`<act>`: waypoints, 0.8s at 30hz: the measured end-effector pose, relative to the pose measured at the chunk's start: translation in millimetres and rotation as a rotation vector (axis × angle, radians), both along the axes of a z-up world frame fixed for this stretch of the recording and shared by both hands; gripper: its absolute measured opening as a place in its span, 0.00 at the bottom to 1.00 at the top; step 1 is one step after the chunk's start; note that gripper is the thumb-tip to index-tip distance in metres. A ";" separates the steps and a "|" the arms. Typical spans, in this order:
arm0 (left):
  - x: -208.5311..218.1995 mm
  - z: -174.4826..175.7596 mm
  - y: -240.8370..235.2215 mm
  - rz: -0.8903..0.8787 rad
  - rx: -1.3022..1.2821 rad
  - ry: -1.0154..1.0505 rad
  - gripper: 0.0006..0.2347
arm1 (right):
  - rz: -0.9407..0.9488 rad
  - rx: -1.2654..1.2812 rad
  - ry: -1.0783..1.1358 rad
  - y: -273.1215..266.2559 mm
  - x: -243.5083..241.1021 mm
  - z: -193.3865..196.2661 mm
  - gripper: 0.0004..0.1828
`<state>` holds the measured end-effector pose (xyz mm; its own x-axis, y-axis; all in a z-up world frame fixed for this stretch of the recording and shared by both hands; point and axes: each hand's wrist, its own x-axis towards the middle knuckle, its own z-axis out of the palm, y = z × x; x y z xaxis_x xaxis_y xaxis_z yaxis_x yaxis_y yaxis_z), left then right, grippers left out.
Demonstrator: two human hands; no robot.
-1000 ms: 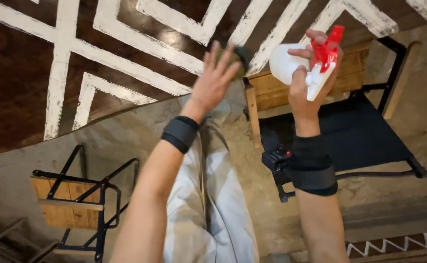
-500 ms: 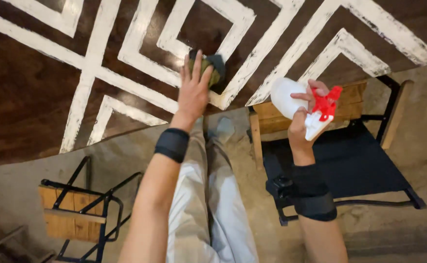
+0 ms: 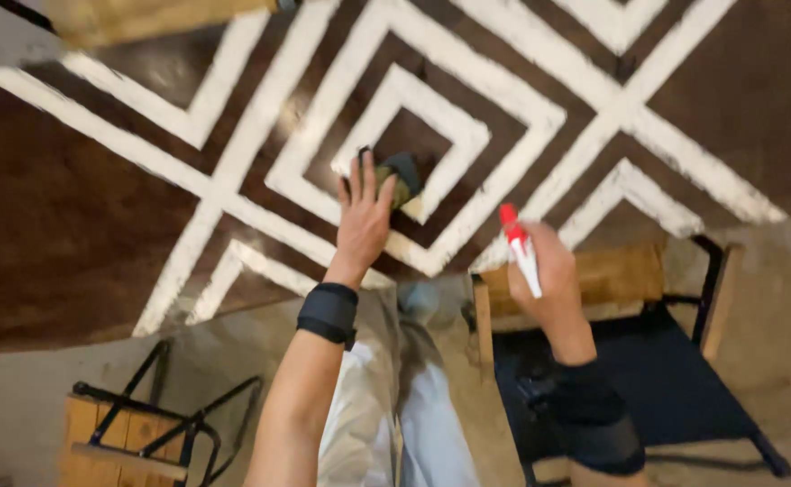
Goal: The person cleans a long wooden table with a geometric pattern and several chairs using a spray bottle and a cloth. They spray the surfaces and wipe them down, moving around the table to reach different sections.
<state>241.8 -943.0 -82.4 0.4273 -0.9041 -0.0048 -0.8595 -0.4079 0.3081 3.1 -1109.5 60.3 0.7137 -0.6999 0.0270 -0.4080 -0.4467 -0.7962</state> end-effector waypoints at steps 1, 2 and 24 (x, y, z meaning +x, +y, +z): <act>15.1 -6.1 -2.5 0.005 -0.006 -0.011 0.23 | 0.005 -0.006 -0.011 -2.0 4.8 1.4 0.21; 30.4 -13.3 -5.4 0.024 -0.006 0.003 0.24 | 0.051 0.042 0.071 -4.5 9.8 1.4 0.21; 198.0 3.2 -106.7 -0.112 0.096 0.136 0.20 | -0.385 0.254 -0.505 -59.4 87.8 -75.7 0.28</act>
<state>439.7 -1049.8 -79.1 0.3133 -0.9386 -0.1447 -0.8542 -0.3451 0.3888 90.9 -1168.9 -15.4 0.3556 -0.9300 0.0925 -0.0516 -0.1183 -0.9916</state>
